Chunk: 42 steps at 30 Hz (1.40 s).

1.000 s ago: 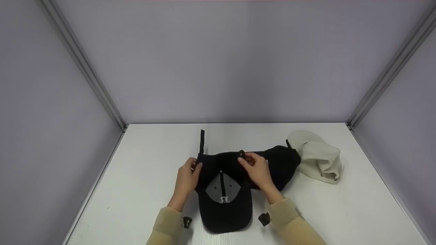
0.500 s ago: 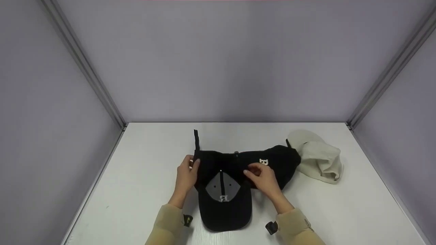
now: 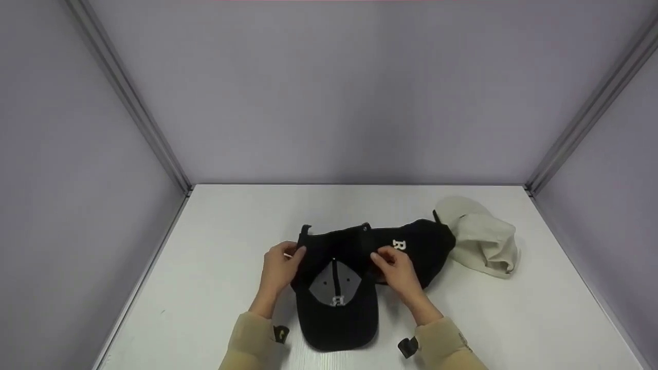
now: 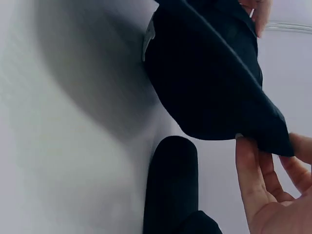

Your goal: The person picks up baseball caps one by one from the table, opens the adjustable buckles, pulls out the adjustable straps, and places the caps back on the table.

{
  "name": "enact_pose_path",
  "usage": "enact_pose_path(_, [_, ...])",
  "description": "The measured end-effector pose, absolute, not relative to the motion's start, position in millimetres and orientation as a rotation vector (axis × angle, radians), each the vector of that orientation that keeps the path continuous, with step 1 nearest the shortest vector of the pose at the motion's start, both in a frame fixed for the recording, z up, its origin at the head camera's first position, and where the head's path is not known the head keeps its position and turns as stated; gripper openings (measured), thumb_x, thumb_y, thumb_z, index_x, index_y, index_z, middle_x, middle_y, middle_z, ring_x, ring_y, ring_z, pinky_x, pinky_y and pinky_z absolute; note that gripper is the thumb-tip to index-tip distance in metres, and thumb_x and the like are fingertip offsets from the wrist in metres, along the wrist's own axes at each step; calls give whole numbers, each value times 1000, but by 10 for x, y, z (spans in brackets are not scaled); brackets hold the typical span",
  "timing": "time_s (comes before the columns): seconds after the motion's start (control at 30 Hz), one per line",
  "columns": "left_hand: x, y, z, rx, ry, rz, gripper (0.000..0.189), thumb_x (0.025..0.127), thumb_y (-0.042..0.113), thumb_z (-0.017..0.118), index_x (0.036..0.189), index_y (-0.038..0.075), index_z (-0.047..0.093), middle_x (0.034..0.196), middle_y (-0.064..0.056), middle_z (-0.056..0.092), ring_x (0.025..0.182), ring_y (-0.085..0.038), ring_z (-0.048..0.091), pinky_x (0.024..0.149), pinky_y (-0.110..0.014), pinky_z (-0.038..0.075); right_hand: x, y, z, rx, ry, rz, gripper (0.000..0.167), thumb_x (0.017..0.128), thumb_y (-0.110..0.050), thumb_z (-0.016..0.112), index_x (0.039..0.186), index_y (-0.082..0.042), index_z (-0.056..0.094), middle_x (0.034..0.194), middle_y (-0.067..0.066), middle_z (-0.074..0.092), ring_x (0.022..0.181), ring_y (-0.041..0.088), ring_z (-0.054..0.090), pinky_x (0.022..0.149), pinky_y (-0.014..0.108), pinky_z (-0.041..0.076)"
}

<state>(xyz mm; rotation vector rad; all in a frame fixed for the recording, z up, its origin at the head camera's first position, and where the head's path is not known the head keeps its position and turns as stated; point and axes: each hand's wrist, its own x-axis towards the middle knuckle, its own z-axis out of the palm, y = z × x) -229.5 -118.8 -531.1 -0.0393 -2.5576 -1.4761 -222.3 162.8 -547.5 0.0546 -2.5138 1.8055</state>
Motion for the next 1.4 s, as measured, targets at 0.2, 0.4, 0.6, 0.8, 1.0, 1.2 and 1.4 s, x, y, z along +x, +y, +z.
enact_pose_path(0.2, [-2240,-1234,-5277,-35,-2593,-1452,14,95,17,65,93,4,68,86,-5,65,72,-17,61,63,-33,51,-2217,1554,-5389,103,-2472,1935,20,97,-22,65,103,-3,65,91,8,63,79,20,61,63,34,57])
enact_pose_path(0.4, [-2238,-1241,-5161,-55,-2516,-1429,8,97,14,63,95,7,64,83,-3,65,72,-15,62,63,-33,51,-2222,1471,-5202,137,-2451,2012,19,98,-18,63,106,-1,63,95,9,66,81,21,64,66,37,57])
enact_pose_path(0.6, [-2246,-1238,-4960,-88,-2434,-1378,7,97,12,62,102,7,64,83,-4,66,72,-17,63,63,-34,51,-2204,1385,-4841,198,-2453,1982,16,98,-11,61,108,2,62,99,12,68,84,23,63,67,40,56])
enact_pose_path(0.8, [-2306,-1273,-4753,-26,-2431,-1241,10,97,15,63,104,8,65,84,-5,68,73,-20,66,63,-39,53,-2400,1374,-4828,320,-2427,2027,18,100,-13,59,113,-1,58,101,14,68,84,24,65,67,43,57])
enact_pose_path(1.0, [-2395,-1328,-4600,130,-2497,-1045,13,97,19,64,104,10,67,86,-7,70,69,-22,65,56,-41,51,-2532,1306,-4723,288,-2497,2010,20,101,-10,55,121,-6,54,105,16,65,92,30,64,70,51,56])
enact_pose_path(1.2, [-2544,-1358,-4550,97,-2469,-1049,12,96,15,64,103,7,68,85,-10,70,68,-24,66,57,-42,51,-2715,1249,-4655,260,-2512,1950,21,102,-14,54,123,-11,55,117,16,61,100,31,63,73,48,57])
enact_pose_path(1.4, [-2653,-1346,-4585,34,-2349,-1277,11,97,11,63,105,4,67,90,-13,70,78,-26,68,67,-41,55,-2818,1165,-4652,253,-2386,2005,16,102,-10,53,118,-9,55,118,17,53,108,33,59,71,41,58])
